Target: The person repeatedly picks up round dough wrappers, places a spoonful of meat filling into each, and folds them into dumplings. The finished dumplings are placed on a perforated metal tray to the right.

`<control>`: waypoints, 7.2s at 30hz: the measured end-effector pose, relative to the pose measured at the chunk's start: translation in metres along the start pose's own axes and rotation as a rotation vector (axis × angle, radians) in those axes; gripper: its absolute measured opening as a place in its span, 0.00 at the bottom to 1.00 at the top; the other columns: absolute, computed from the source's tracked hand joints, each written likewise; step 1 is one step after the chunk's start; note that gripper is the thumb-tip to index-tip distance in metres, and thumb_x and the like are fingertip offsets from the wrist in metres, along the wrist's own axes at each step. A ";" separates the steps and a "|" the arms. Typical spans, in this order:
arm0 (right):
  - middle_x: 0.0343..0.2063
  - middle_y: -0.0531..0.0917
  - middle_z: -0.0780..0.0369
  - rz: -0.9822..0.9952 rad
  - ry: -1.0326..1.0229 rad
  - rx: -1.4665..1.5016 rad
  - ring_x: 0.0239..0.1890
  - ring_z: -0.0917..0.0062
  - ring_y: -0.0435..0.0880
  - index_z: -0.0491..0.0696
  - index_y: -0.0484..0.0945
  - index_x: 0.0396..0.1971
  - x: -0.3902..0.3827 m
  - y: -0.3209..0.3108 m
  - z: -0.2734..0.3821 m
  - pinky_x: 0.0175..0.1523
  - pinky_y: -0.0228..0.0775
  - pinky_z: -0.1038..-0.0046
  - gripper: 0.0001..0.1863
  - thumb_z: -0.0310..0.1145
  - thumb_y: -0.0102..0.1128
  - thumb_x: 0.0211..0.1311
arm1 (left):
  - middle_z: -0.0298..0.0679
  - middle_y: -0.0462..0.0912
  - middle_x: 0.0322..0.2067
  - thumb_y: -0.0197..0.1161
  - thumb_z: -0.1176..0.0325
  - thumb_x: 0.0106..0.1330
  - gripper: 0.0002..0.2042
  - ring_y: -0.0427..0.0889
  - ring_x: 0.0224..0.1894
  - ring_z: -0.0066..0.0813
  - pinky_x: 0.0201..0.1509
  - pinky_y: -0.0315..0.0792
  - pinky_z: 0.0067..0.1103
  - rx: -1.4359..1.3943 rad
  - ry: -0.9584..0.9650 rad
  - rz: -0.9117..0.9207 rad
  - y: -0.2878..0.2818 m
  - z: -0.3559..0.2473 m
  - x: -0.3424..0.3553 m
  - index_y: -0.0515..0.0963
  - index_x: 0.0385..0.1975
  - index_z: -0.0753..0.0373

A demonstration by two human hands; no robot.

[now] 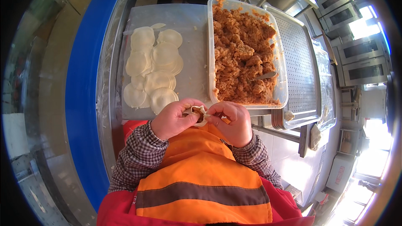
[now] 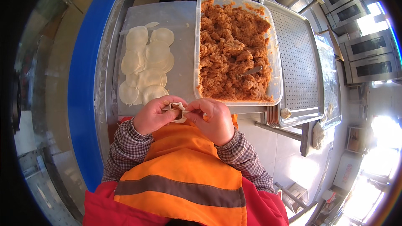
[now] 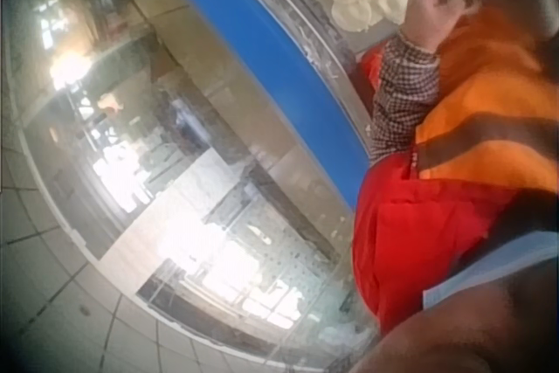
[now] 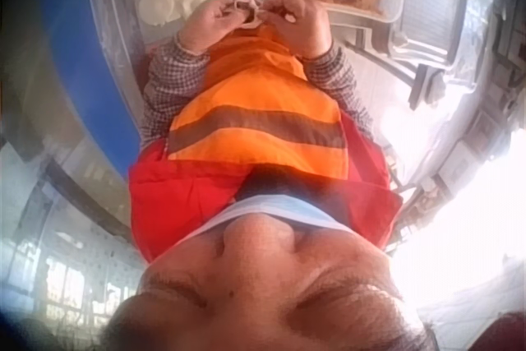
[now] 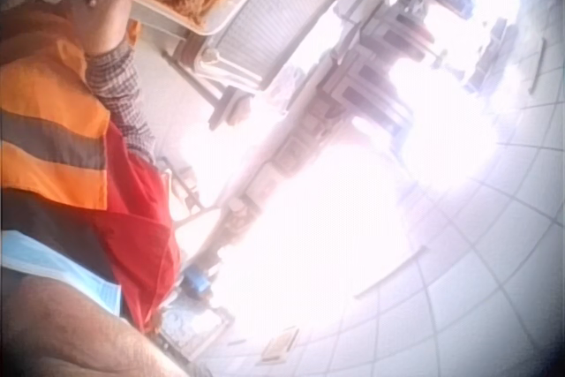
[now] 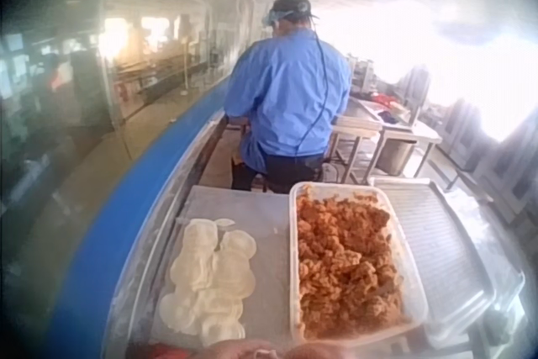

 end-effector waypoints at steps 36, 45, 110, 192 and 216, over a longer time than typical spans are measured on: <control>0.24 0.80 0.59 0.000 -0.174 -0.162 0.25 0.65 0.80 0.44 0.79 0.29 0.004 0.010 0.021 0.29 0.73 0.69 0.07 0.26 0.66 0.48 | 0.34 0.76 0.28 0.46 0.73 0.68 0.13 0.75 0.28 0.15 0.27 0.71 0.16 0.058 -0.037 0.098 0.005 0.015 0.004 0.70 0.50 0.68; 0.23 0.80 0.59 -0.099 -0.063 -0.230 0.25 0.65 0.81 0.45 0.79 0.28 0.003 0.009 0.022 0.29 0.73 0.68 0.06 0.25 0.66 0.48 | 0.36 0.78 0.33 0.43 0.73 0.69 0.14 0.78 0.34 0.18 0.35 0.75 0.16 0.091 0.002 0.008 0.000 0.021 0.003 0.68 0.51 0.68; 0.29 0.82 0.60 -0.157 -0.380 -0.209 0.28 0.68 0.82 0.45 0.78 0.32 -0.013 0.011 0.032 0.30 0.75 0.71 0.10 0.25 0.66 0.47 | 0.31 0.73 0.21 0.46 0.49 0.73 0.22 0.71 0.24 0.14 0.27 0.65 0.13 0.067 0.175 -0.238 0.002 -0.004 0.000 0.75 0.30 0.63; 0.28 0.84 0.56 -0.385 -0.070 -0.347 0.29 0.69 0.84 0.42 0.80 0.33 0.007 -0.096 -0.036 0.33 0.75 0.73 0.04 0.25 0.61 0.57 | 0.45 0.77 0.43 0.46 0.81 0.55 0.07 0.77 0.48 0.34 0.51 0.73 0.28 -0.096 -0.008 -0.499 -0.106 0.055 -0.039 0.65 0.32 0.65; 0.24 0.82 0.60 -0.462 0.259 0.393 0.26 0.81 0.80 0.36 0.76 0.35 -0.016 -0.111 -0.069 0.33 0.73 0.80 0.11 0.29 0.48 0.70 | 0.49 0.71 0.57 0.49 0.58 0.72 0.25 0.72 0.59 0.45 0.60 0.71 0.39 -0.567 0.075 -0.360 -0.023 -0.019 0.013 0.60 0.61 0.71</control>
Point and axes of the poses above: each hand's wrist, its own x-axis towards the middle knuckle, its own y-axis out of the palm, z = x × y, the point moved 5 cm from there along x, towards the middle knuckle
